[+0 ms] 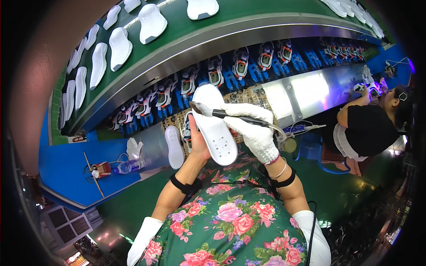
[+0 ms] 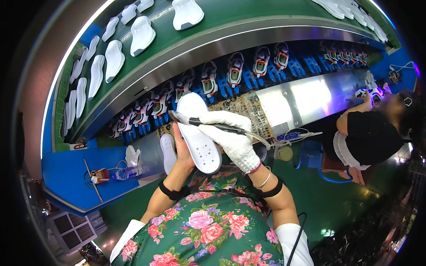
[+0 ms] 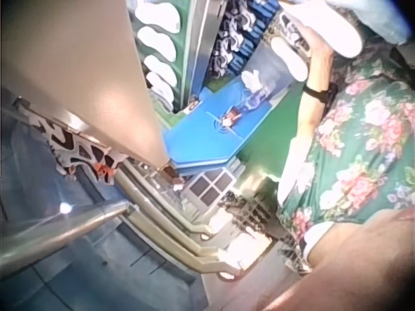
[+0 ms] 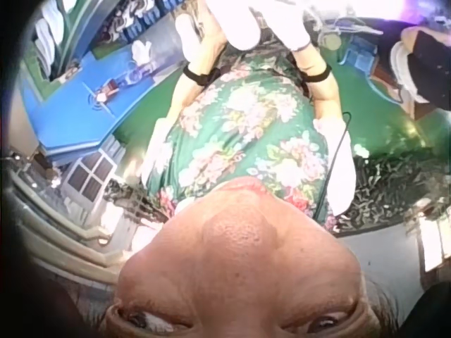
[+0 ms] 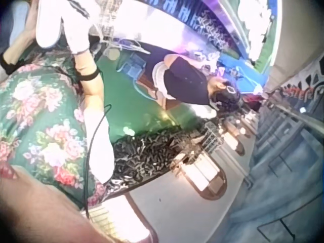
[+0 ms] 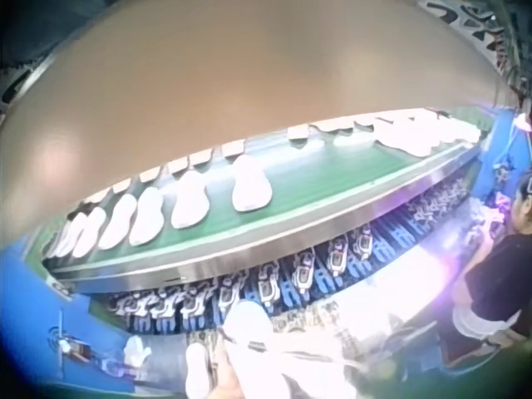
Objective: The worker is using a small brush to apply adhesive or primer to the interior of shoe soles in a factory setting.
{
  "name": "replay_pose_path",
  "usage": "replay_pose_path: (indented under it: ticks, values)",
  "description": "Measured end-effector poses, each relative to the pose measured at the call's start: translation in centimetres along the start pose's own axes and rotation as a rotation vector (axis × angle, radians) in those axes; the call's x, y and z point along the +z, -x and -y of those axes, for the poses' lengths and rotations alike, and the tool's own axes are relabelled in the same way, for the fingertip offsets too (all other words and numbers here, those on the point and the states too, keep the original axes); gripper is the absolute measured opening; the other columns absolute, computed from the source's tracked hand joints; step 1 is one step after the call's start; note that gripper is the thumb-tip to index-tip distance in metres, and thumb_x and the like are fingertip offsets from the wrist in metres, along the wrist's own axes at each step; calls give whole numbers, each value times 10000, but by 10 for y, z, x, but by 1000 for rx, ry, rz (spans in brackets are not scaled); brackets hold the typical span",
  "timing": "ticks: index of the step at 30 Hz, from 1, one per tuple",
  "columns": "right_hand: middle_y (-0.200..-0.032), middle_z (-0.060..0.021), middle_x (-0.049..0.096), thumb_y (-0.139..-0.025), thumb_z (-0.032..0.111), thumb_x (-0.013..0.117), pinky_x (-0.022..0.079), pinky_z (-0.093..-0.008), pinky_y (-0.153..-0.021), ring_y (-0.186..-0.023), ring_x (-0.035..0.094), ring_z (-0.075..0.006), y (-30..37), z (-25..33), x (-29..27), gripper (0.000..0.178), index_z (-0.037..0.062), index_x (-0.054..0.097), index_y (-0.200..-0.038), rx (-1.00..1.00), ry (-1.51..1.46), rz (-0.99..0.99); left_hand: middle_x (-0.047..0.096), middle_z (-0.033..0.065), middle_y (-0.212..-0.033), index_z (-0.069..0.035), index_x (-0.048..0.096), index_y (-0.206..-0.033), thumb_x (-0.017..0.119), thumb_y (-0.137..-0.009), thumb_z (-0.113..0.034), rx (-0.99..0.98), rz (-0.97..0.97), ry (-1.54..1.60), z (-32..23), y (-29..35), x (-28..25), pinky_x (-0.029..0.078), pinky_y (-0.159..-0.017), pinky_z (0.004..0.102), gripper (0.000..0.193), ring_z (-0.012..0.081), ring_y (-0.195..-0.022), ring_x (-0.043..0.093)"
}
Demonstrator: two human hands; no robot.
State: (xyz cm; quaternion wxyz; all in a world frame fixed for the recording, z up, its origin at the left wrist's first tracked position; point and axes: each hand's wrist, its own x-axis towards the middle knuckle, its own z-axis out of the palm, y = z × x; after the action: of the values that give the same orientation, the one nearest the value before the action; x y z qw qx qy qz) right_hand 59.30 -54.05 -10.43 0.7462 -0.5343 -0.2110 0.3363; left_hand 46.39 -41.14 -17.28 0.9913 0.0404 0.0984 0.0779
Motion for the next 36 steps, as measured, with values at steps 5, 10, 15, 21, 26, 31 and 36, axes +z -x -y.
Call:
replay_pose_path:
  ticks: [5,10,15,21,26,31,36]
  values:
    - [-943,-111,750,-762,-7,790,572,-300,-790,-875,718,-166,-11,24,9,211,-4,758,-971,-363,366,-43,556,99,-1402,-88,415,-1480,290,-845,-876,152,-289,-268,1,-6,25,438,-1070,453,1020,299,-1248,563]
    - [-967,-146,745,-743,-37,770,560,-322,-741,-820,710,-233,-25,33,9,240,2,748,-980,-695,572,-29,498,106,-1465,-97,382,-1507,264,-878,-847,187,-193,-218,7,-15,46,376,-1123,448,986,297,-1328,489]
    - [-1015,-156,740,-717,-40,757,552,-361,-774,-853,702,-281,-32,42,7,287,18,749,-998,-849,754,-9,474,98,-1482,-117,341,-1527,249,-926,-795,232,-102,-413,18,-22,56,348,-1149,446,911,291,-1351,466]
    - [-1020,-128,733,-733,-12,740,545,-377,-783,-885,694,-292,-9,35,26,291,71,762,-1011,-837,818,159,481,108,-1458,-111,336,-1515,216,-877,-858,126,220,5,13,-29,17,404,-1111,448,990,285,-1303,510]
    - [-1042,-129,735,-760,8,736,552,-387,-834,-920,699,-300,-21,33,-1,285,54,757,-1040,-777,723,-17,463,130,-1469,-116,303,-1534,285,-910,-809,233,-213,-398,22,-31,35,395,-1122,444,932,281,-1316,490]
    - [-1075,-114,727,-780,72,717,556,-408,-847,-971,694,-289,-3,17,10,309,97,743,-1086,-813,764,211,466,130,-1452,-106,305,-1533,325,-933,-771,270,465,210,31,-33,11,391,-1120,418,896,264,-1308,484]
    - [-1050,-136,733,-777,61,717,559,-393,-816,-924,697,-307,-20,28,-16,269,57,750,-1044,-748,636,48,572,164,-1324,-104,343,-1497,277,-858,-870,250,-320,-455,15,-38,25,507,-994,465,1000,295,-1164,607]
